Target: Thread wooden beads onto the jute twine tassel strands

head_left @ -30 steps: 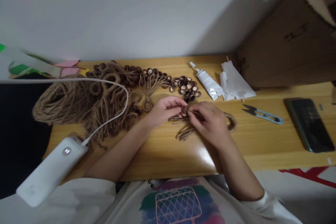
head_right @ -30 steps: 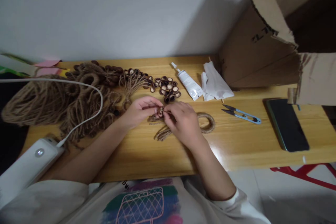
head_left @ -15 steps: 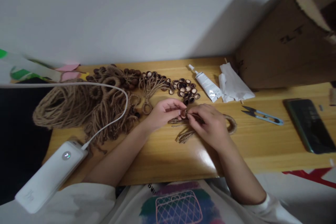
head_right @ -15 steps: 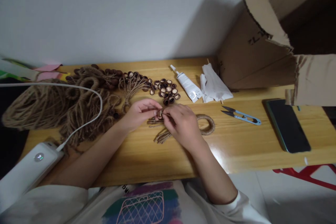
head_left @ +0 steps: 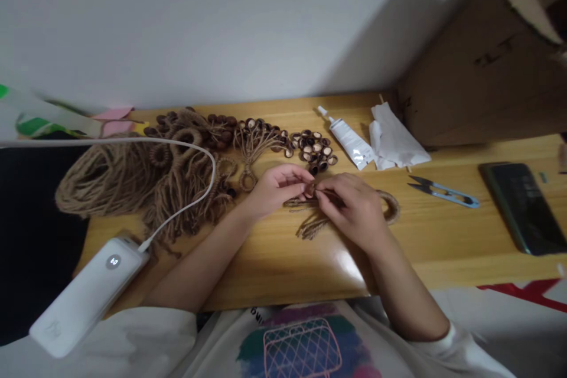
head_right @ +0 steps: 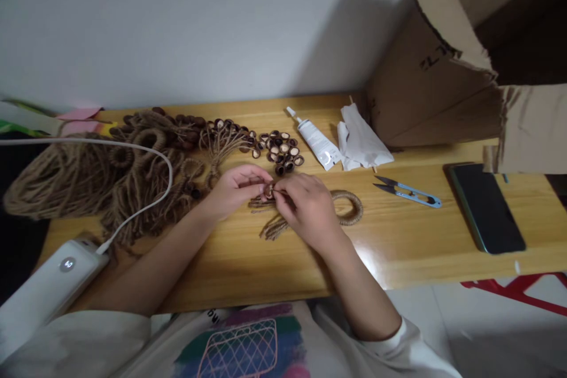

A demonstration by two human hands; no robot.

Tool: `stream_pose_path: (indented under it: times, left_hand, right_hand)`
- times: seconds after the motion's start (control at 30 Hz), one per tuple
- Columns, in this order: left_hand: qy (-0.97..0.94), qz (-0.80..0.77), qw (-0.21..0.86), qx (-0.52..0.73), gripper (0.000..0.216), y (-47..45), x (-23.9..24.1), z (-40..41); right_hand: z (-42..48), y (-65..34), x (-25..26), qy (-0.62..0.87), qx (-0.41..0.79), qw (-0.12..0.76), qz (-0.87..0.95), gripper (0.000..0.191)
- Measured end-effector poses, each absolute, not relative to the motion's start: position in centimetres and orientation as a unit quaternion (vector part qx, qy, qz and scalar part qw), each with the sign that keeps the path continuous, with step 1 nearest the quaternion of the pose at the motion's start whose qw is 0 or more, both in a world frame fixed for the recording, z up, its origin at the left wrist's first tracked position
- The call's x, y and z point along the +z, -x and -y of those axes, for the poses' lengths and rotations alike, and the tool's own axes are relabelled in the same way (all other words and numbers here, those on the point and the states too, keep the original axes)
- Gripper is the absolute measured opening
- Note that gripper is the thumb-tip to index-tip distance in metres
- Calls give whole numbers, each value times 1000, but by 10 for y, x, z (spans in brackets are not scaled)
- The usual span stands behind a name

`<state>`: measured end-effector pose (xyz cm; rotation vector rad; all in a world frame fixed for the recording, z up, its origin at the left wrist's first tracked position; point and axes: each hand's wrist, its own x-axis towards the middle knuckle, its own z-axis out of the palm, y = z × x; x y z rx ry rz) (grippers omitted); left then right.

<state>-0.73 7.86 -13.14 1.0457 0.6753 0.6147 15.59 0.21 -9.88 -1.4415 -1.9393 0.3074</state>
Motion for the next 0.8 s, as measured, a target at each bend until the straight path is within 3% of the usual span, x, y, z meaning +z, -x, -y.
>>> stream_pose_path:
  times: [0.8]
  left_hand:
    - [-466, -317, 777, 279, 21, 8, -130, -78]
  right_hand:
    - [-1, -156, -99, 562, 131, 341, 742, 9]
